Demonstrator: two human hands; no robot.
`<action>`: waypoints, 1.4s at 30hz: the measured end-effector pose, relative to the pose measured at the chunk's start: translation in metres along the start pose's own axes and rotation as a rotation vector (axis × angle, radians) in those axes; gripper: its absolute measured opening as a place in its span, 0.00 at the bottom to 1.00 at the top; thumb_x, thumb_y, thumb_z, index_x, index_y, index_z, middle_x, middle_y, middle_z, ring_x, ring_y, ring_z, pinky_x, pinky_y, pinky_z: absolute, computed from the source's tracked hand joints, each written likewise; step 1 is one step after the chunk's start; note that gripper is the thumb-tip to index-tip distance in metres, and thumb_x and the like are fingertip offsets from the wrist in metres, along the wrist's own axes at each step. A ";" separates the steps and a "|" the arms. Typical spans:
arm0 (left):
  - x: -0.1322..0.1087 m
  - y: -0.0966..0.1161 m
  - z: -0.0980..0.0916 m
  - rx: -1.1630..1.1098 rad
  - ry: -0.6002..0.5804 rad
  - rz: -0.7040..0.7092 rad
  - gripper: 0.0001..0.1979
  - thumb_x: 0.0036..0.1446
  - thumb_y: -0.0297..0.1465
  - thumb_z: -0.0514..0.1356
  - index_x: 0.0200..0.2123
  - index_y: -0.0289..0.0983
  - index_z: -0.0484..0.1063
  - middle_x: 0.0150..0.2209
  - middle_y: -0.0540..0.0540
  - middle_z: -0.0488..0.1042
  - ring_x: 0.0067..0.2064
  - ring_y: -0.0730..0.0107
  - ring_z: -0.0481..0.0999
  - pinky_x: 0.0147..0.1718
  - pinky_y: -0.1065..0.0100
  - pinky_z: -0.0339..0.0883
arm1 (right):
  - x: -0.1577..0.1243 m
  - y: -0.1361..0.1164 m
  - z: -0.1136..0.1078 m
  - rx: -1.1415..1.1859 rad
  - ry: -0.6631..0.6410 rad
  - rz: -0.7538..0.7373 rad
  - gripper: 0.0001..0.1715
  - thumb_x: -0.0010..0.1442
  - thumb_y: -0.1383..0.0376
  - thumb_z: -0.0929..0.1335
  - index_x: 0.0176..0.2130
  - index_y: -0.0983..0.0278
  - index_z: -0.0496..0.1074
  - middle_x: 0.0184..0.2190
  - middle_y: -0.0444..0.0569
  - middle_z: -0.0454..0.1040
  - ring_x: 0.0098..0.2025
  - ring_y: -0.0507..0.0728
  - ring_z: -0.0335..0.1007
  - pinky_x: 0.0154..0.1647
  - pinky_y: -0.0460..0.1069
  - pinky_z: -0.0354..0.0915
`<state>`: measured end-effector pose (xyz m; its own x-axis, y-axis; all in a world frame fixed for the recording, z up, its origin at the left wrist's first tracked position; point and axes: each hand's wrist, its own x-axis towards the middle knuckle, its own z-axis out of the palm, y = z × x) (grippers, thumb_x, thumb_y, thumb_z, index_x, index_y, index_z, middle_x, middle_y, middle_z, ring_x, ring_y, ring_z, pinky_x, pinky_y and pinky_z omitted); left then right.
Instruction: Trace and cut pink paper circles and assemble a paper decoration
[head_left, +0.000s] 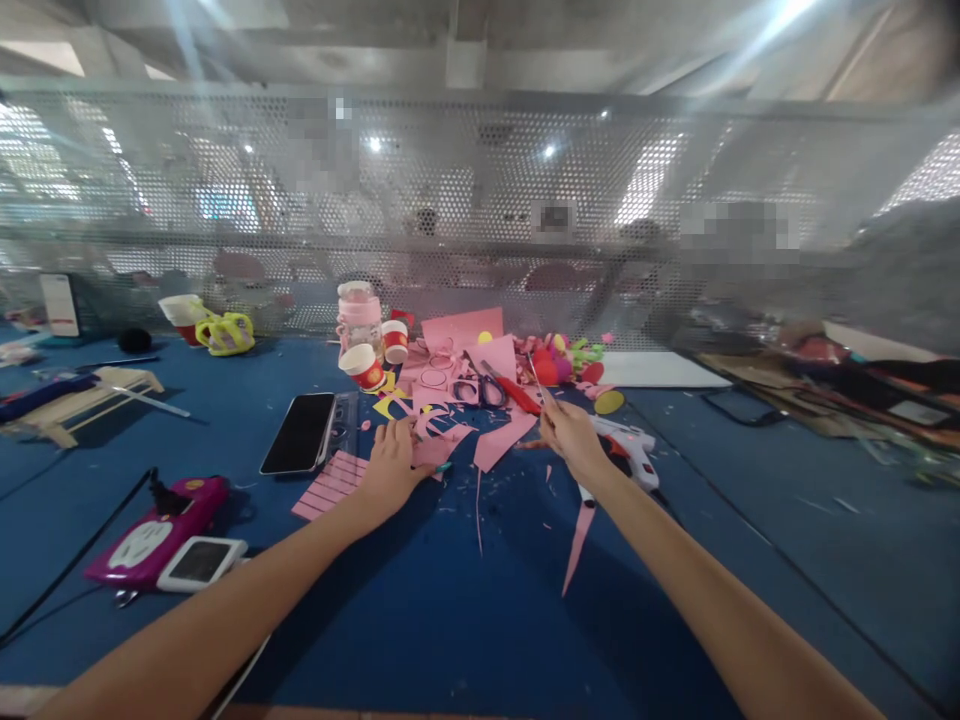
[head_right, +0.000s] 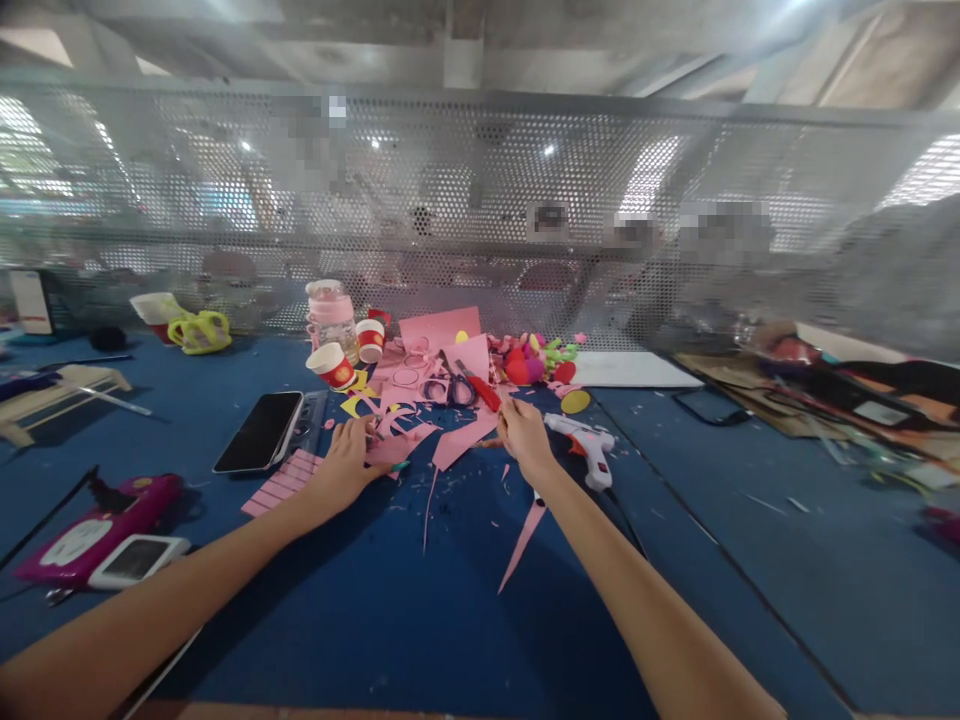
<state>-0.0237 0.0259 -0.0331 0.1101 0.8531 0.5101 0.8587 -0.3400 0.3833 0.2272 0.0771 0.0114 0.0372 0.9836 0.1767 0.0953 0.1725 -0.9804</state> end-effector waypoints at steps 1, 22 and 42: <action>0.000 -0.001 0.000 0.000 0.002 0.003 0.25 0.47 0.35 0.61 0.47 0.33 0.57 0.42 0.39 0.65 0.45 0.57 0.65 0.45 0.54 0.59 | 0.001 -0.001 -0.001 -0.036 0.015 0.001 0.25 0.50 0.44 0.62 0.19 0.61 0.55 0.07 0.33 0.50 0.08 0.45 0.44 0.14 0.47 0.63; -0.009 0.032 -0.024 -0.068 -0.509 0.442 0.21 0.57 0.39 0.50 0.55 0.51 0.59 0.59 0.43 0.51 0.61 0.50 0.43 0.54 0.43 0.46 | 0.010 0.020 0.007 -0.476 -0.338 -0.140 0.15 0.58 0.56 0.59 0.24 0.62 0.59 0.15 0.38 0.58 0.14 0.49 0.59 0.15 0.45 0.55; -0.004 0.041 -0.008 -1.314 -0.371 -0.451 0.26 0.37 0.34 0.68 0.41 0.34 0.63 0.30 0.48 0.74 0.31 0.71 0.74 0.31 0.70 0.67 | -0.063 -0.031 0.062 -0.290 -0.302 -0.586 0.14 0.63 0.61 0.56 0.31 0.62 0.65 0.34 0.48 0.66 0.32 0.52 0.63 0.34 0.47 0.60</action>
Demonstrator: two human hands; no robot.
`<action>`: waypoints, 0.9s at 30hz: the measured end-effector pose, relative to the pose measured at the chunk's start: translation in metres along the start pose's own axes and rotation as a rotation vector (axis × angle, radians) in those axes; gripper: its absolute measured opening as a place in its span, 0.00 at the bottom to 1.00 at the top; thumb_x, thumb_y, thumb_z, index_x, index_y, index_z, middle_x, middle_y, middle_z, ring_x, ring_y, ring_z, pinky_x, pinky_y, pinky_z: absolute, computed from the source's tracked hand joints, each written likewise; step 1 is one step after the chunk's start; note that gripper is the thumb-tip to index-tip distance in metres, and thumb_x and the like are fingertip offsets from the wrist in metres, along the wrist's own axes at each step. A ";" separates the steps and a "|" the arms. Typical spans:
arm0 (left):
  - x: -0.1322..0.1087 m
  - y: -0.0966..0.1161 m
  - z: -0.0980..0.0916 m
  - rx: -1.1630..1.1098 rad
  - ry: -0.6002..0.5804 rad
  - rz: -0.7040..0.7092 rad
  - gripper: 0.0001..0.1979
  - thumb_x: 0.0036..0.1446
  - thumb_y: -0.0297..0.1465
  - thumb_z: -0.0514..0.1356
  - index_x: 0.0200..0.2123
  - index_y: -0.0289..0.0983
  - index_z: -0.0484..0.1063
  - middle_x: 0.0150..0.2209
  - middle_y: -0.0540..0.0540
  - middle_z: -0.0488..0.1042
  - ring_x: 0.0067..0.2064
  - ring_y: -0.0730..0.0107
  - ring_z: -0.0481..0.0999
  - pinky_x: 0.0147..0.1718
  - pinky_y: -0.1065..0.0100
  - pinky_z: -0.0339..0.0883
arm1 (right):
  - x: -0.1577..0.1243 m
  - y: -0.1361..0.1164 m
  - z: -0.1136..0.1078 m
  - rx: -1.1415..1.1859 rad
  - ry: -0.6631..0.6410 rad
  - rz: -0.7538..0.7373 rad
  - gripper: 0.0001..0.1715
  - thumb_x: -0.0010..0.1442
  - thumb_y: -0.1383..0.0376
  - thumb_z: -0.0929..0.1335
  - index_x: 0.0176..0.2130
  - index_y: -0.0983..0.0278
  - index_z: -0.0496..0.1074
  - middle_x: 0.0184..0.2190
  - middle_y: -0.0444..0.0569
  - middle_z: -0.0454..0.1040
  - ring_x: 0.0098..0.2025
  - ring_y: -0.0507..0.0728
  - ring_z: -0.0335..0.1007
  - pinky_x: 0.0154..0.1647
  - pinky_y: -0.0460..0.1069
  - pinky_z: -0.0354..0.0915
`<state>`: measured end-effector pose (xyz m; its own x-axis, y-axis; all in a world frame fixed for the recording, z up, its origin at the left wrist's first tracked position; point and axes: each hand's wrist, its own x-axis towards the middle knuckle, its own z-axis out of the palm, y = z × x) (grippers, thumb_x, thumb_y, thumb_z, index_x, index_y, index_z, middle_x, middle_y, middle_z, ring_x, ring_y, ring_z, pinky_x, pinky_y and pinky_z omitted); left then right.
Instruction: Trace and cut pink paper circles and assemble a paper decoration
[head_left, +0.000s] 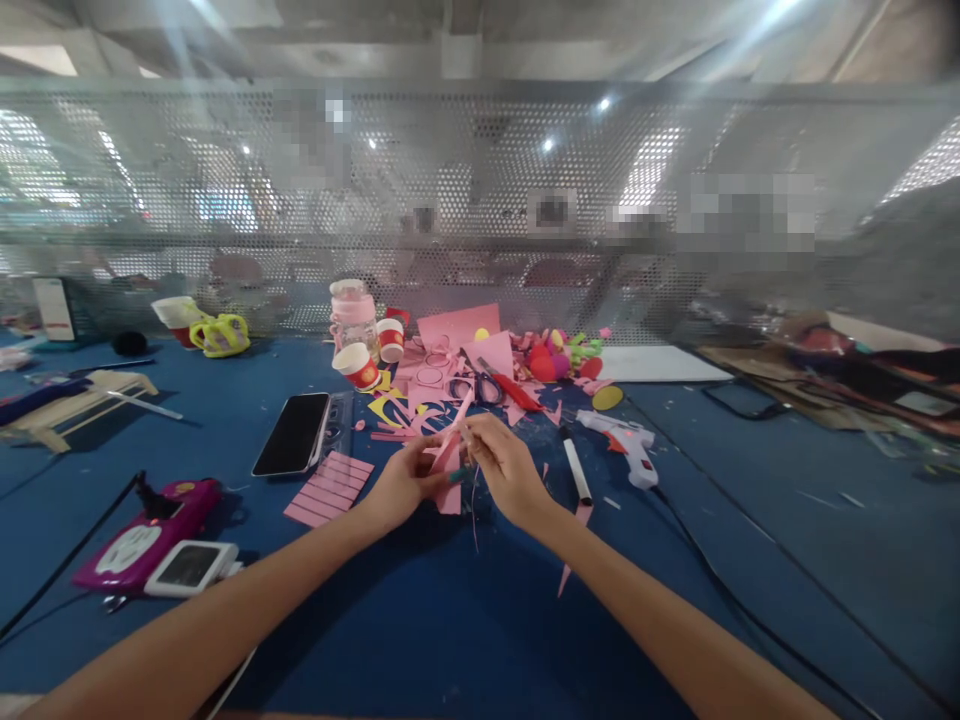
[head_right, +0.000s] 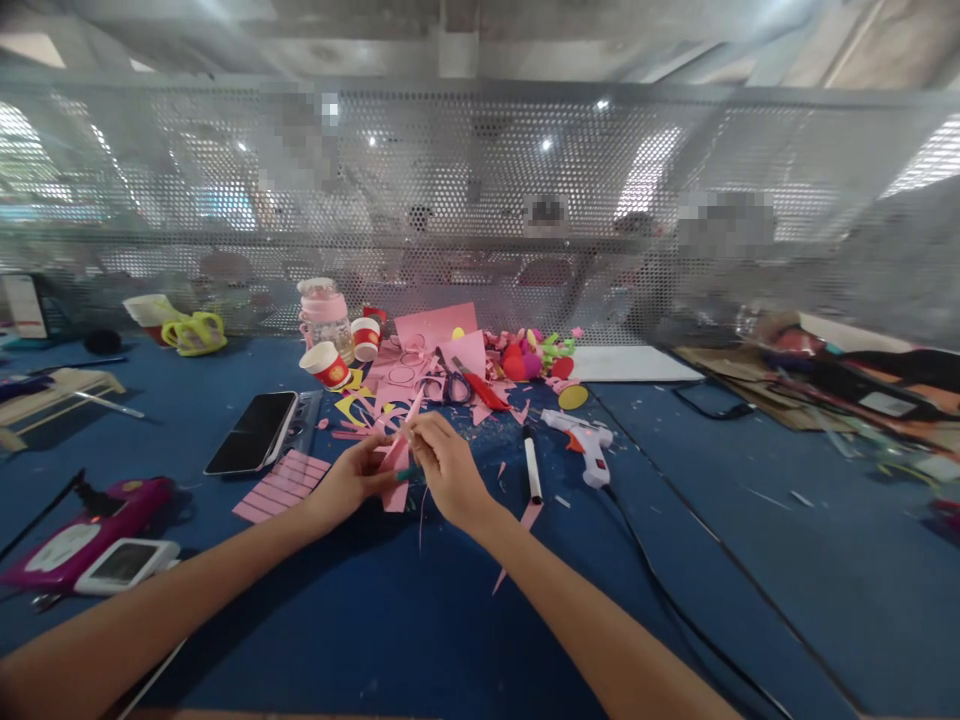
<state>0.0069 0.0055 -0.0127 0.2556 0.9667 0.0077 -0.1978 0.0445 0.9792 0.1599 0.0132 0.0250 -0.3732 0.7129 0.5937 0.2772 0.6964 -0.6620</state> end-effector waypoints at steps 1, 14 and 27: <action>0.001 0.001 -0.002 0.008 0.017 0.006 0.24 0.37 0.35 0.68 0.38 0.33 0.65 0.28 0.49 0.74 0.29 0.72 0.73 0.30 0.71 0.67 | -0.001 -0.001 0.000 0.011 0.039 0.010 0.14 0.62 0.60 0.57 0.31 0.62 0.65 0.37 0.49 0.66 0.34 0.53 0.64 0.34 0.48 0.61; 0.002 0.005 -0.009 -0.058 -0.089 -0.225 0.17 0.41 0.39 0.65 0.24 0.29 0.69 0.16 0.49 0.71 0.12 0.81 0.64 0.09 0.79 0.57 | 0.004 0.020 0.001 0.457 0.050 0.360 0.20 0.56 0.51 0.62 0.22 0.62 0.60 0.23 0.45 0.63 0.29 0.52 0.62 0.31 0.47 0.63; -0.003 0.005 -0.009 0.235 -0.199 -0.235 0.20 0.44 0.45 0.60 0.23 0.31 0.70 0.11 0.53 0.65 0.09 0.82 0.59 0.07 0.78 0.47 | 0.002 0.015 -0.001 0.203 0.066 0.323 0.18 0.57 0.55 0.61 0.23 0.63 0.63 0.20 0.42 0.63 0.24 0.51 0.59 0.27 0.46 0.56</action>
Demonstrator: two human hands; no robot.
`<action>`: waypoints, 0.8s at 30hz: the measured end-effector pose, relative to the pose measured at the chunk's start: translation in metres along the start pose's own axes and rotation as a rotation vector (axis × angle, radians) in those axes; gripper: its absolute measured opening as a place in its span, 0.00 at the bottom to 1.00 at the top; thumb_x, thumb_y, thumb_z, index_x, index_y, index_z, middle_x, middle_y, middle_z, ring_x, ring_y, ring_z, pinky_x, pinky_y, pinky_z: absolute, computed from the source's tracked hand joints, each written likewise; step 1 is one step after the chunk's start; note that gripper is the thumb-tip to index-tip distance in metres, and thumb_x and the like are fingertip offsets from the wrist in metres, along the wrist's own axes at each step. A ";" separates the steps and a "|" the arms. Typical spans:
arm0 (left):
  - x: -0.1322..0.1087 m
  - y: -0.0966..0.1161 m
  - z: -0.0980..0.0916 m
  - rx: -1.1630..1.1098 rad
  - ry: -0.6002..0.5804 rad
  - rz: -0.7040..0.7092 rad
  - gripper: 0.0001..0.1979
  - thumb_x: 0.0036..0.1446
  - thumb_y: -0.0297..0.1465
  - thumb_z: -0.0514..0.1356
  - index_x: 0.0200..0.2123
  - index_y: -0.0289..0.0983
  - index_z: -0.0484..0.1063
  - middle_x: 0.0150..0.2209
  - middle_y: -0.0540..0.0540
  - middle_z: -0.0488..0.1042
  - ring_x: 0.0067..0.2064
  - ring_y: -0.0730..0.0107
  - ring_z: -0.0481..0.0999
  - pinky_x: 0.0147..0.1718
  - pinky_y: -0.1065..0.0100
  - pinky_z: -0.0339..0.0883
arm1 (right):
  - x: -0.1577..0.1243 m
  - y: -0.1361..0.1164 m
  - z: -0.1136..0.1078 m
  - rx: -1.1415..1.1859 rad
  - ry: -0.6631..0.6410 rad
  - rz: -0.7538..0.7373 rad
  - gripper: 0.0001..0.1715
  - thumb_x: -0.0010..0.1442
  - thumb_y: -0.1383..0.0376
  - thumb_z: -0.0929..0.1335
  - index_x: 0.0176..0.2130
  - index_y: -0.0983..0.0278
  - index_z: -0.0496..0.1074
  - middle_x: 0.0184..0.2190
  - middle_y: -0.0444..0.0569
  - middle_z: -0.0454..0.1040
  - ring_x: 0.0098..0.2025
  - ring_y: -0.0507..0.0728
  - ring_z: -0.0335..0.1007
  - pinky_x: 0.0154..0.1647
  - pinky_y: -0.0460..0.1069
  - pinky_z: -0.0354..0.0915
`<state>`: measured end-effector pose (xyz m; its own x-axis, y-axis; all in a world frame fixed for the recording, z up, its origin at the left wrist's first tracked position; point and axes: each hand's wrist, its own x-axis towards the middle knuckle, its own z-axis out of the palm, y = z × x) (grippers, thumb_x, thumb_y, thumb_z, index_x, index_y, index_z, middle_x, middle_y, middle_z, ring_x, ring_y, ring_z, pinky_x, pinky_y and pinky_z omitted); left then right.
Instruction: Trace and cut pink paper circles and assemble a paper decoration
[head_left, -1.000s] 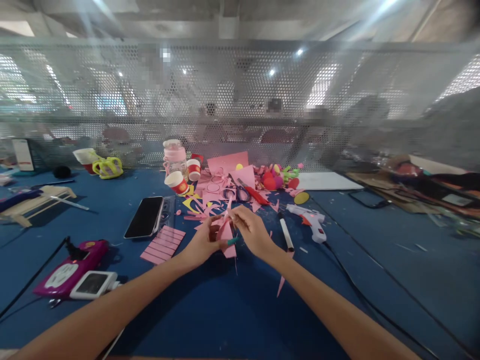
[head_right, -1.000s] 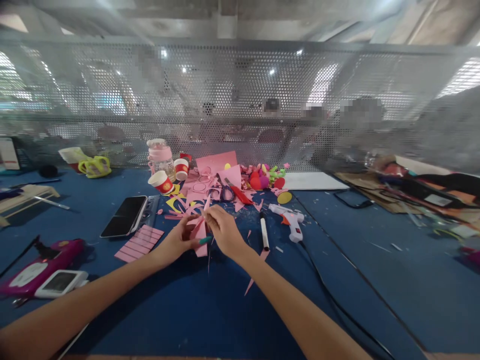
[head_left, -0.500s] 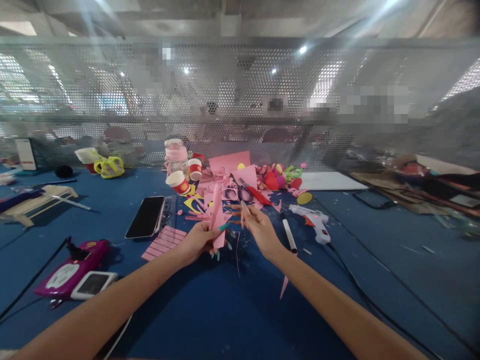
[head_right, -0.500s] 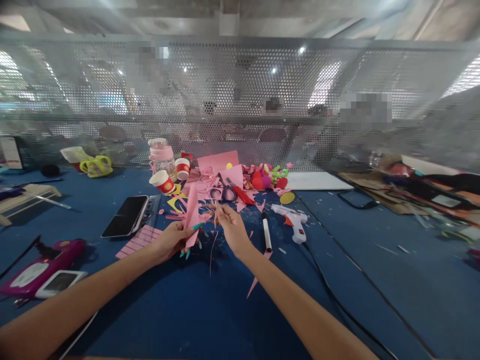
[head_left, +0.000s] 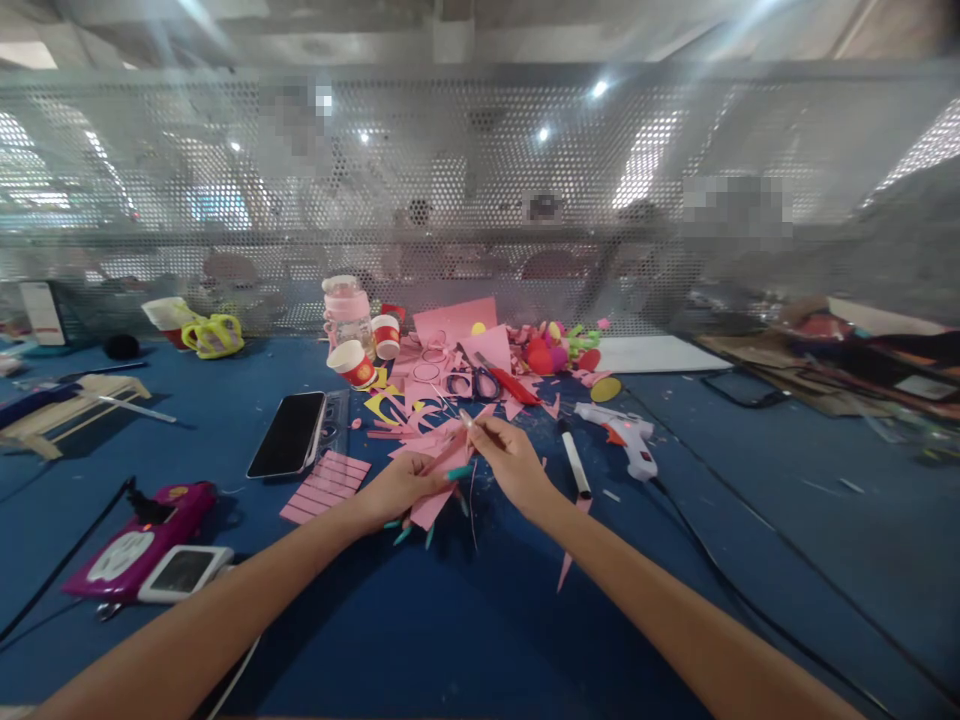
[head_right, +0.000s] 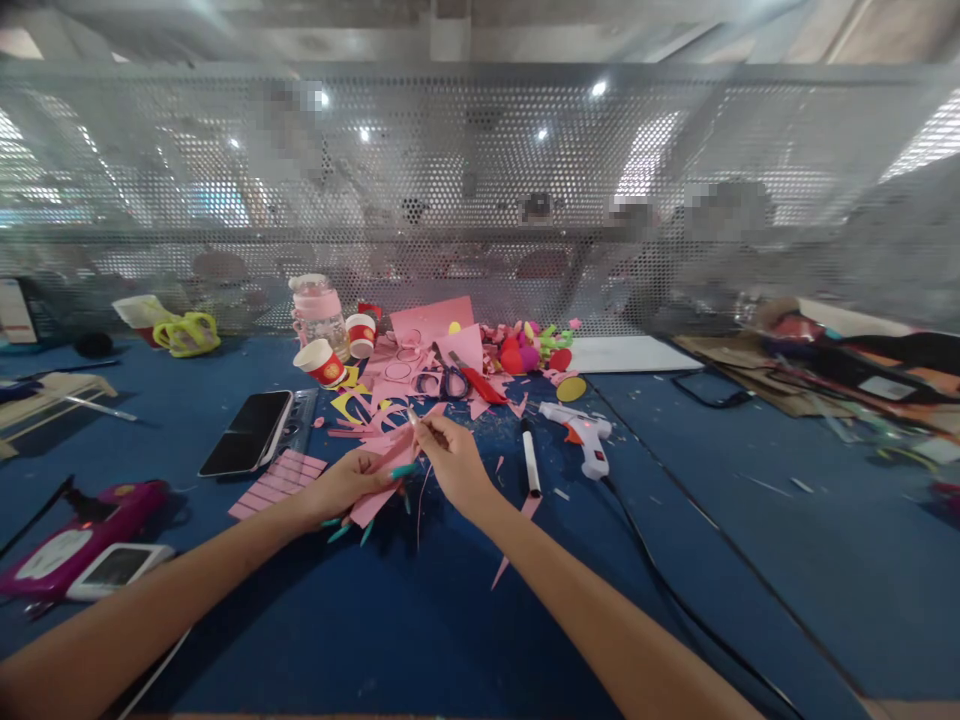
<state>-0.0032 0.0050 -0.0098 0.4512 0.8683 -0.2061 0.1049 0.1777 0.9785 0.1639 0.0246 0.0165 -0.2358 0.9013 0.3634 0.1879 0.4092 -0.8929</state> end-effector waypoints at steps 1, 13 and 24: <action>-0.001 0.000 0.001 0.017 0.013 0.005 0.21 0.45 0.46 0.59 0.23 0.32 0.71 0.11 0.53 0.64 0.09 0.82 0.58 0.07 0.78 0.46 | 0.000 0.000 0.000 -0.009 0.010 -0.003 0.18 0.57 0.55 0.61 0.23 0.63 0.63 0.20 0.42 0.63 0.24 0.51 0.59 0.27 0.46 0.57; -0.006 0.012 0.009 -0.124 0.061 0.018 0.23 0.46 0.51 0.54 0.25 0.34 0.69 0.15 0.48 0.72 0.12 0.74 0.67 0.09 0.75 0.54 | -0.001 0.001 0.000 -0.012 0.140 0.023 0.18 0.58 0.56 0.60 0.23 0.63 0.66 0.22 0.46 0.70 0.27 0.54 0.66 0.33 0.49 0.61; -0.001 0.008 0.001 0.041 0.240 0.170 0.19 0.47 0.37 0.60 0.42 0.34 0.70 0.17 0.53 0.72 0.13 0.76 0.69 0.11 0.77 0.61 | 0.011 0.014 -0.018 0.171 0.230 0.128 0.17 0.51 0.52 0.65 0.25 0.63 0.66 0.21 0.43 0.65 0.21 0.50 0.58 0.20 0.45 0.56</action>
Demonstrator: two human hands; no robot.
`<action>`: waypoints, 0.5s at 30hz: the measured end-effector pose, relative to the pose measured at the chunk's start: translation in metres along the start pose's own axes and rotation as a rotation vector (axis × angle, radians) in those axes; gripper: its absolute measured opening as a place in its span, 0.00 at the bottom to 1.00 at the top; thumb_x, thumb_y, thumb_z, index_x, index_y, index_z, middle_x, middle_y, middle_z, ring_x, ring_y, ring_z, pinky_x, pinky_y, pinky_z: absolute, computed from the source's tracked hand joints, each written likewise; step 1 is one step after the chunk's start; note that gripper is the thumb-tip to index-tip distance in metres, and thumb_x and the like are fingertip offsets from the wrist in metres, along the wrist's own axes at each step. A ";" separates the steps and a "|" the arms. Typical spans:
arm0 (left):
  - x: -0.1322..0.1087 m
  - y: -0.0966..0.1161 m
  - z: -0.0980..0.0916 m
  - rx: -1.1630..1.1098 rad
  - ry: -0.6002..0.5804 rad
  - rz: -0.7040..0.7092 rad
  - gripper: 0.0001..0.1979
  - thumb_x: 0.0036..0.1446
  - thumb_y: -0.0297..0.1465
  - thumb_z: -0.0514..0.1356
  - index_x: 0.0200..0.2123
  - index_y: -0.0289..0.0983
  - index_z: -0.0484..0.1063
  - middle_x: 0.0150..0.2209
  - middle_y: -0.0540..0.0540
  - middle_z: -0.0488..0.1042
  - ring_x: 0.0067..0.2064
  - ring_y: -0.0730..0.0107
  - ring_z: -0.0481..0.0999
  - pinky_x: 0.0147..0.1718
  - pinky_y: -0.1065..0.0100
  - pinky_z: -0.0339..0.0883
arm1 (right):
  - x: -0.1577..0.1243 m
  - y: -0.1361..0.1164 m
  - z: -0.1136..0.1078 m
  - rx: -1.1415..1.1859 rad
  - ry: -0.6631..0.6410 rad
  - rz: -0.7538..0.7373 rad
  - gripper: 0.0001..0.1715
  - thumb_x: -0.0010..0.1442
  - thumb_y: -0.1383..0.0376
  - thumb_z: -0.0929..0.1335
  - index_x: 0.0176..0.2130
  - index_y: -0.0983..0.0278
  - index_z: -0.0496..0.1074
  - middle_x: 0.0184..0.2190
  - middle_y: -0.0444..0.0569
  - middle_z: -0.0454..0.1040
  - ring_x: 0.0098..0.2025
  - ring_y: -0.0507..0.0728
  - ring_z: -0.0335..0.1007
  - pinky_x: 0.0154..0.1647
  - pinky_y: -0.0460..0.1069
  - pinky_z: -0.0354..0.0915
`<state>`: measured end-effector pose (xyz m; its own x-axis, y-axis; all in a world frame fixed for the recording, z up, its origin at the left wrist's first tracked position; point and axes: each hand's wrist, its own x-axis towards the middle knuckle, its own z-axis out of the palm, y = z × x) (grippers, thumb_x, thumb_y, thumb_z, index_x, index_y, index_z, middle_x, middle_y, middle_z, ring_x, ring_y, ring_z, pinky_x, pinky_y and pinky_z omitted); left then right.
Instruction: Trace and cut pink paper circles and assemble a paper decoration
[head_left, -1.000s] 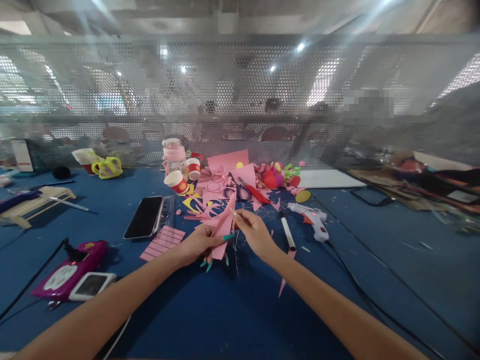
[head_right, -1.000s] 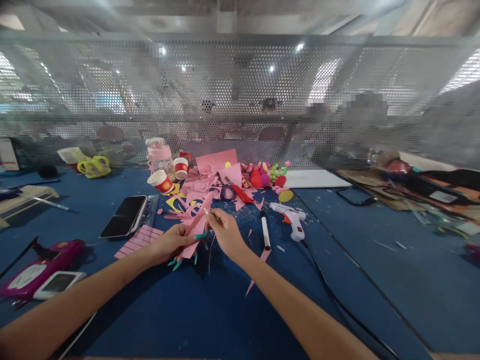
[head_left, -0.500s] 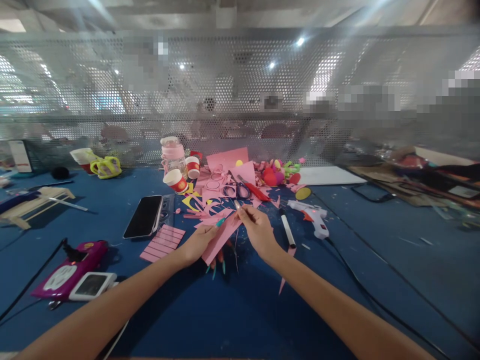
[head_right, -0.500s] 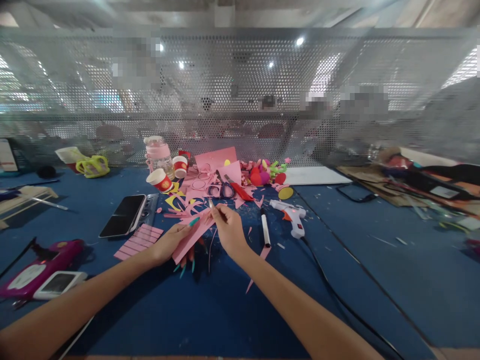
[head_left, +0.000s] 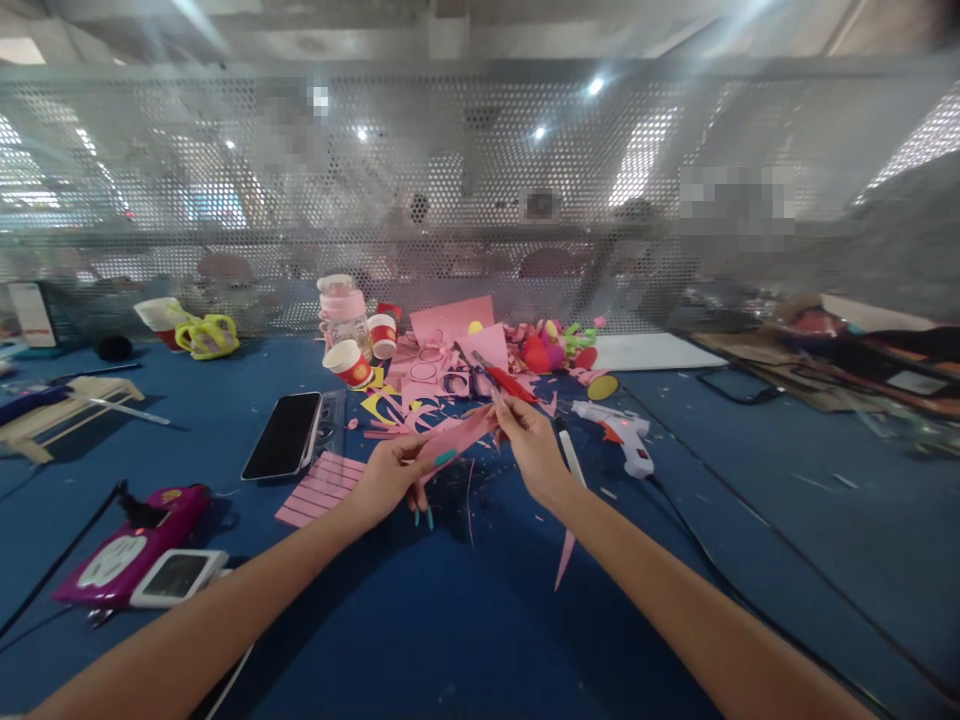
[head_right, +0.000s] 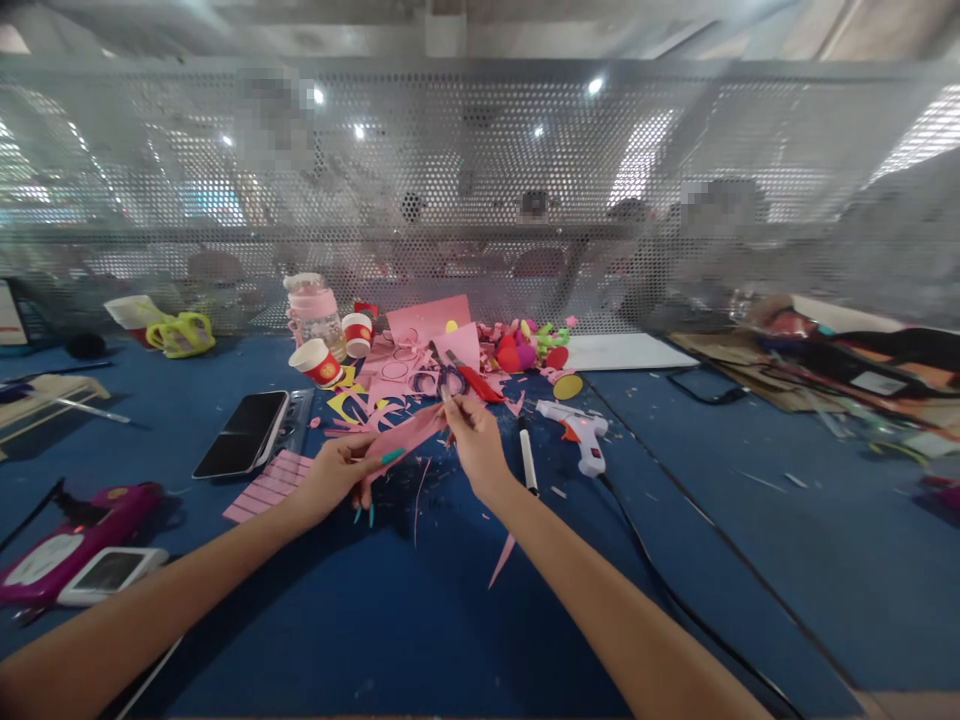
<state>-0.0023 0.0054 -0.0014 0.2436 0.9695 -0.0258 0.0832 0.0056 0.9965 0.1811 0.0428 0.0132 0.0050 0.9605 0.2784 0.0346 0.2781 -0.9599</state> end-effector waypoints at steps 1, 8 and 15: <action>0.000 -0.002 -0.002 0.050 0.077 0.043 0.18 0.49 0.36 0.59 0.43 0.35 0.71 0.14 0.54 0.70 0.13 0.75 0.69 0.12 0.76 0.62 | 0.002 -0.001 -0.002 0.079 -0.030 0.037 0.17 0.50 0.51 0.66 0.25 0.62 0.65 0.22 0.43 0.65 0.21 0.49 0.58 0.19 0.45 0.56; -0.005 -0.005 -0.012 0.551 0.331 0.646 0.13 0.55 0.27 0.53 0.41 0.42 0.74 0.47 0.46 0.73 0.48 0.65 0.72 0.48 0.60 0.67 | 0.004 -0.013 -0.008 0.536 -0.121 0.293 0.13 0.50 0.55 0.68 0.29 0.59 0.62 0.24 0.41 0.67 0.23 0.50 0.65 0.20 0.44 0.59; -0.005 -0.005 -0.011 0.769 0.349 0.752 0.17 0.57 0.24 0.50 0.48 0.42 0.69 0.53 0.44 0.66 0.53 0.66 0.67 0.51 0.59 0.64 | 0.009 -0.016 -0.013 0.691 -0.130 0.324 0.16 0.59 0.59 0.61 0.22 0.62 0.59 0.23 0.41 0.65 0.18 0.46 0.55 0.21 0.44 0.59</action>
<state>-0.0142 0.0033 -0.0057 0.2093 0.6790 0.7037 0.6314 -0.6433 0.4329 0.1933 0.0472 0.0316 -0.2108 0.9774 0.0151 -0.5798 -0.1126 -0.8070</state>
